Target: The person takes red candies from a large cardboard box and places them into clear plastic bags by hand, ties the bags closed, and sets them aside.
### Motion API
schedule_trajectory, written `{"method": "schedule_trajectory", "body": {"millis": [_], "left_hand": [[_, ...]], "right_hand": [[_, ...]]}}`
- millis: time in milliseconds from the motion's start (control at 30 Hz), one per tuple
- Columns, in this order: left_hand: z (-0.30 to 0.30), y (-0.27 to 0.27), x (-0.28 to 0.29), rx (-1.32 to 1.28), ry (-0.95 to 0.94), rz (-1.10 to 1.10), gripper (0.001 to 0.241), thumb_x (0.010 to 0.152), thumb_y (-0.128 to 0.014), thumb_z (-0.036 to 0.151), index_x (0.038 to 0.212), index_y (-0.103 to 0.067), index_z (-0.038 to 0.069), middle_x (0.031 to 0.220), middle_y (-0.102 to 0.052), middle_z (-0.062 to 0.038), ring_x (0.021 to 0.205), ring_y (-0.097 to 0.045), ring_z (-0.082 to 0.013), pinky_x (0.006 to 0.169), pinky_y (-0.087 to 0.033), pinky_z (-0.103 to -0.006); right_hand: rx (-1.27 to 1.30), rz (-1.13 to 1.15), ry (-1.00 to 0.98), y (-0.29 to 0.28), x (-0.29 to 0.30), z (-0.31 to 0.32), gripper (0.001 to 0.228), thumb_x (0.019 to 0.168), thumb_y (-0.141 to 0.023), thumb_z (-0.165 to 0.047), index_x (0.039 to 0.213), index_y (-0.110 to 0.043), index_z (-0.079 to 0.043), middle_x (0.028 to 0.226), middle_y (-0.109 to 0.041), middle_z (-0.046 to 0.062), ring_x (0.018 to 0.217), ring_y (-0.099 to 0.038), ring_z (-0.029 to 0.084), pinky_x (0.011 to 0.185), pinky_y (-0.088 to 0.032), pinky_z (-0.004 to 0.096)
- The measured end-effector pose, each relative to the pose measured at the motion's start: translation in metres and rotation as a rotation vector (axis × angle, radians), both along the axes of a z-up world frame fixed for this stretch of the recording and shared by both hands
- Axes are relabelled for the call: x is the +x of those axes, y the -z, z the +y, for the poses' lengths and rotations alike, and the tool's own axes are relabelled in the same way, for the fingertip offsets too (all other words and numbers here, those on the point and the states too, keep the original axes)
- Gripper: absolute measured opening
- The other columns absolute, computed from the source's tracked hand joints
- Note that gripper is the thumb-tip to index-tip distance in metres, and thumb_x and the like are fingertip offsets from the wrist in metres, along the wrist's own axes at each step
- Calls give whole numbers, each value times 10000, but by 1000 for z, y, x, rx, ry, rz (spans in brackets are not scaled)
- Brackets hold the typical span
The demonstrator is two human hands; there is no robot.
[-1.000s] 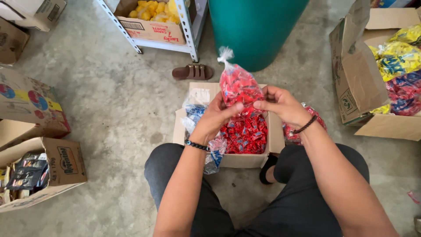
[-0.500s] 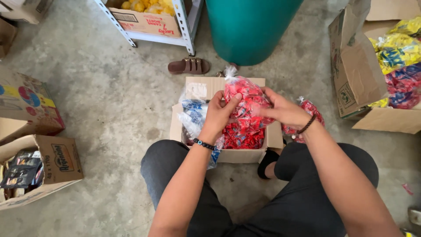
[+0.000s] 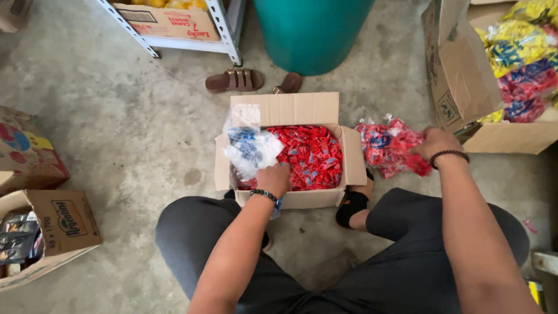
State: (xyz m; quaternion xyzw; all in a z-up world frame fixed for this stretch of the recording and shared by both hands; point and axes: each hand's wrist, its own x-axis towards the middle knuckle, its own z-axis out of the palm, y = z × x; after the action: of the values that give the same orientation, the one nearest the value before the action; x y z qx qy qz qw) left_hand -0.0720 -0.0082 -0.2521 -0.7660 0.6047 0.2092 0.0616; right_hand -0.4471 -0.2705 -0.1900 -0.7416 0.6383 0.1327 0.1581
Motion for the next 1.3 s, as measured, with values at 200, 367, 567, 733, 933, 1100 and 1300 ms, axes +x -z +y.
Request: {"method": "schedule_trajectory", "body": {"millis": [200,367,567,733,933,1100,1300], "left_hand": [[25,49,35,80,-106,-249,186,946,-593,175,960,-779,172,997,-766,-87,911,-763,-293,722,-589,-552],[39,89,36,10,-119,-214,172,940,-618,161,973,-786,161,1017,-769,-112,928,-763,-313,705,-610,-477],[52,87,13,124,109,-2,370,753,-810,381,1027,-763,137,1141,-692,-151,1016,-684,-377,816,-545,-571],[29,45,23,58,66,-76,244,822,-779,318,1016,-746,175,1008,-758,-74,944,-731,-287,853,-519,-566],[0,-121,35,-278,-111,601,287,768,-865,227,905,-679,58,871,-723,-113,831,-709,-294,771,-556,-380],[3,-185,66,-383,15,1459,367,883,-743,-43,1207,-605,60,1144,-620,-9,1064,-606,-108,862,-563,-286],[18,-226,98,-473,-320,1243,316,889,-716,-61,1179,-642,42,965,-703,-17,877,-641,-70,760,-508,-231]], "right_hand": [[-143,-150,-90,19,-10,11,755,759,-858,-474,1352,-637,-61,1201,-712,266,1139,-671,439,980,-529,518],[-18,-316,-470,15,84,63,610,829,-785,-403,1339,-638,-103,1261,-677,212,1136,-658,395,947,-531,494],[243,-284,-822,19,182,145,443,859,-740,-312,1236,-628,-107,1213,-680,150,1126,-658,362,926,-549,489],[397,-109,-841,25,209,162,376,911,-700,-260,1237,-616,-93,1230,-675,160,1168,-650,359,958,-541,500],[33,-991,-728,-23,225,134,893,592,-673,25,1464,-483,53,1431,-456,301,1292,-456,489,1032,-418,501],[574,-1084,-648,-69,217,106,314,881,-805,-145,1166,-720,-43,1057,-669,66,1001,-639,158,907,-518,298],[667,-1162,-445,-153,194,84,186,906,-748,-172,1025,-696,-40,942,-741,-20,875,-674,70,815,-547,232]]}}
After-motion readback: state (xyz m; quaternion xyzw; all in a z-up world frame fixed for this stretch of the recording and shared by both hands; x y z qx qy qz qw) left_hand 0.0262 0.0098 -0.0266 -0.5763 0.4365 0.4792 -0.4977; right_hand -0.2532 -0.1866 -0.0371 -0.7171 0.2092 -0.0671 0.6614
